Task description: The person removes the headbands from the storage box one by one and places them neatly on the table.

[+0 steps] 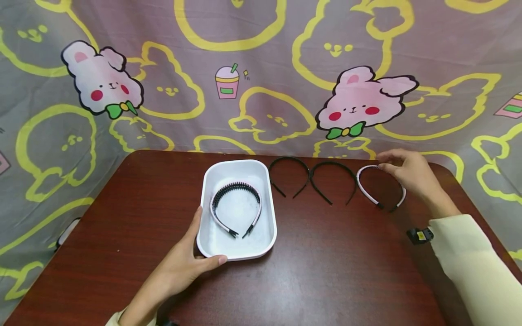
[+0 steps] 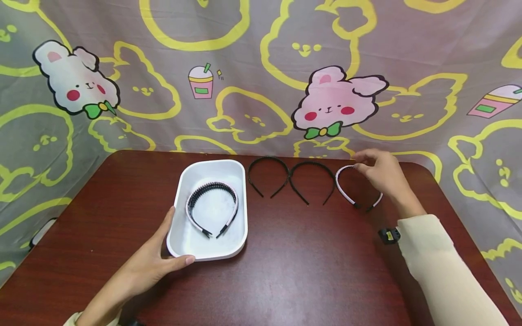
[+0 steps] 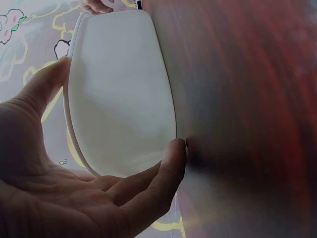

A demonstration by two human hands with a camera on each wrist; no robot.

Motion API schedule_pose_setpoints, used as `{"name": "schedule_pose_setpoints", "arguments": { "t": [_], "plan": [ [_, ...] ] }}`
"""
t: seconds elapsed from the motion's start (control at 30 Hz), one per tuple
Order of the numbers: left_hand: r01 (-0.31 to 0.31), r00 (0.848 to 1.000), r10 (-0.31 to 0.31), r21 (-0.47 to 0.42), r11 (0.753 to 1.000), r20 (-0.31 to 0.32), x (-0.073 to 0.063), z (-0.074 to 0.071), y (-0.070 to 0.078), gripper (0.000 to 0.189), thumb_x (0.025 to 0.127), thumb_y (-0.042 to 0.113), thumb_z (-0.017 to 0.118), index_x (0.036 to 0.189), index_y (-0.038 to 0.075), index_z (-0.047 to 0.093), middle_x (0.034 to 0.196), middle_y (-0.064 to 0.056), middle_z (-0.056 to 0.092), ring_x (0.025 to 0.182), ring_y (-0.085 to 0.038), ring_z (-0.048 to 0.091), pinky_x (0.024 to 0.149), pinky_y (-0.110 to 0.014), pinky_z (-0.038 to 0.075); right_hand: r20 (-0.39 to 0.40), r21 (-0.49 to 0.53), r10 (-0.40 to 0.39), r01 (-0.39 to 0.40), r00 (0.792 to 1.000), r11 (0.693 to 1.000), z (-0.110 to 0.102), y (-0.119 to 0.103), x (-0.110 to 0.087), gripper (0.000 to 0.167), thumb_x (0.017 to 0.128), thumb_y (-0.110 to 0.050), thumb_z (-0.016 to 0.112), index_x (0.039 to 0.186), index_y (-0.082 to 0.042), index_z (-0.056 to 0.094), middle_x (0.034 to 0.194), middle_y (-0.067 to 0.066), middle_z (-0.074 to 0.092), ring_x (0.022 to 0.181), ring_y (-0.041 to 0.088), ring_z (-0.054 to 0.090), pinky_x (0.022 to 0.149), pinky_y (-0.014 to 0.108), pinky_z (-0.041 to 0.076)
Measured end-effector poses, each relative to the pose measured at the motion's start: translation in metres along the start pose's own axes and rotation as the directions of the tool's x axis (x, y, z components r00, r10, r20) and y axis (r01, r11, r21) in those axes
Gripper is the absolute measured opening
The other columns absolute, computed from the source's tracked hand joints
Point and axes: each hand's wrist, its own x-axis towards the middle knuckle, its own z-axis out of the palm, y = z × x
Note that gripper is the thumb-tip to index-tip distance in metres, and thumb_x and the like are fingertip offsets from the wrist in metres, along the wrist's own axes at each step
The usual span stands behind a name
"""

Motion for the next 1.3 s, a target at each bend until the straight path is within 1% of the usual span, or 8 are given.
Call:
{"name": "schedule_pose_setpoints", "arguments": {
  "t": [0.1, 0.23, 0.3, 0.43, 0.53, 0.77, 1.0, 1.3],
  "plan": [
    [-0.007, 1.0, 0.007, 0.001, 1.0, 0.0, 0.0, 0.0, 0.0, 0.132, 0.083, 0.044, 0.089, 0.17, 0.019, -0.007, 0.175, -0.018, 0.017, 0.139, -0.033, 0.049, 0.118, -0.057, 0.036, -0.018, -0.008, -0.038, 0.038, 0.999, 0.999, 0.002, -0.009, -0.004, 0.024, 0.099, -0.012, 0.07, 0.121, -0.003, 0.075, 0.129, 0.022, 0.071, 0.101, -0.001, 0.059, 0.078, 0.017, 0.041],
    [-0.008, 1.0, 0.008, -0.003, 1.0, 0.0, 0.001, 0.0, -0.001, 0.132, 0.083, 0.044, 0.089, 0.17, 0.018, -0.007, 0.175, -0.018, 0.016, 0.139, -0.033, 0.048, 0.118, -0.057, 0.036, -0.027, -0.008, -0.092, 0.092, 0.995, 0.996, 0.007, -0.021, -0.008, 0.024, 0.098, -0.01, 0.071, 0.121, -0.002, 0.075, 0.13, 0.023, 0.07, 0.118, 0.029, 0.058, 0.084, 0.023, 0.038],
    [-0.007, 1.0, 0.007, -0.002, 1.0, 0.0, 0.001, 0.0, -0.001, 0.132, 0.082, 0.044, 0.089, 0.17, 0.018, -0.006, 0.175, -0.018, 0.017, 0.137, -0.032, 0.049, 0.118, -0.057, 0.037, -0.027, 0.006, -0.112, 0.112, 0.993, 0.994, 0.008, -0.027, -0.01, 0.024, 0.098, -0.008, 0.071, 0.121, -0.002, 0.075, 0.13, 0.023, 0.07, 0.116, 0.024, 0.059, 0.083, 0.018, 0.039],
    [-0.004, 1.0, 0.004, 0.004, 1.0, -0.002, 0.001, 0.0, -0.001, 0.132, 0.082, 0.044, 0.09, 0.17, 0.019, -0.006, 0.174, -0.019, 0.018, 0.129, -0.029, 0.053, 0.116, -0.055, 0.039, -0.022, 0.039, -0.149, 0.15, 0.989, 0.988, 0.012, -0.038, -0.014, 0.024, 0.097, -0.005, 0.071, 0.121, -0.002, 0.075, 0.128, 0.021, 0.07, 0.107, -0.006, 0.054, 0.081, 0.004, 0.039],
    [-0.001, 1.0, 0.001, 0.002, 1.0, -0.002, 0.001, 0.0, -0.001, 0.132, 0.082, 0.043, 0.09, 0.17, 0.019, -0.006, 0.174, -0.019, 0.018, 0.126, -0.028, 0.054, 0.116, -0.055, 0.039, -0.009, 0.051, -0.172, 0.172, 0.985, 0.984, 0.016, -0.045, -0.016, 0.024, 0.097, -0.004, 0.071, 0.121, -0.003, 0.075, 0.124, 0.019, 0.072, 0.098, -0.018, 0.049, 0.083, 0.003, 0.04],
    [0.007, 1.0, -0.007, -0.011, 1.0, 0.001, 0.001, 0.0, -0.001, 0.131, 0.082, 0.043, 0.09, 0.17, 0.018, -0.005, 0.174, -0.018, 0.018, 0.125, -0.027, 0.055, 0.115, -0.054, 0.04, -0.004, 0.043, -0.199, 0.199, 0.98, 0.979, 0.025, -0.061, -0.021, 0.023, 0.097, -0.008, 0.072, 0.119, -0.009, 0.077, 0.118, 0.012, 0.075, 0.094, 0.0, 0.062, 0.078, 0.008, 0.043],
    [-0.001, 1.0, 0.001, -0.022, 1.0, 0.005, 0.001, 0.001, -0.001, 0.132, 0.082, 0.043, 0.09, 0.17, 0.019, -0.006, 0.175, -0.017, 0.014, 0.145, -0.034, 0.044, 0.12, -0.056, 0.034, 0.019, 0.032, -0.238, 0.237, 0.971, 0.971, 0.033, -0.073, -0.025, 0.025, 0.097, -0.011, 0.075, 0.121, -0.011, 0.076, 0.108, 0.008, 0.076, 0.089, -0.006, 0.054, 0.074, 0.017, 0.042],
    [0.007, 1.0, -0.007, -0.01, 1.0, 0.001, 0.0, 0.001, 0.0, 0.132, 0.083, 0.043, 0.089, 0.17, 0.018, -0.006, 0.175, -0.018, 0.016, 0.133, -0.029, 0.051, 0.117, -0.055, 0.038, 0.075, 0.086, -0.244, 0.238, 0.967, 0.968, 0.047, -0.089, -0.028, 0.026, 0.098, -0.009, 0.072, 0.124, -0.01, 0.074, 0.12, 0.01, 0.074, 0.1, 0.024, 0.067, 0.078, 0.021, 0.048]
  ]
}}
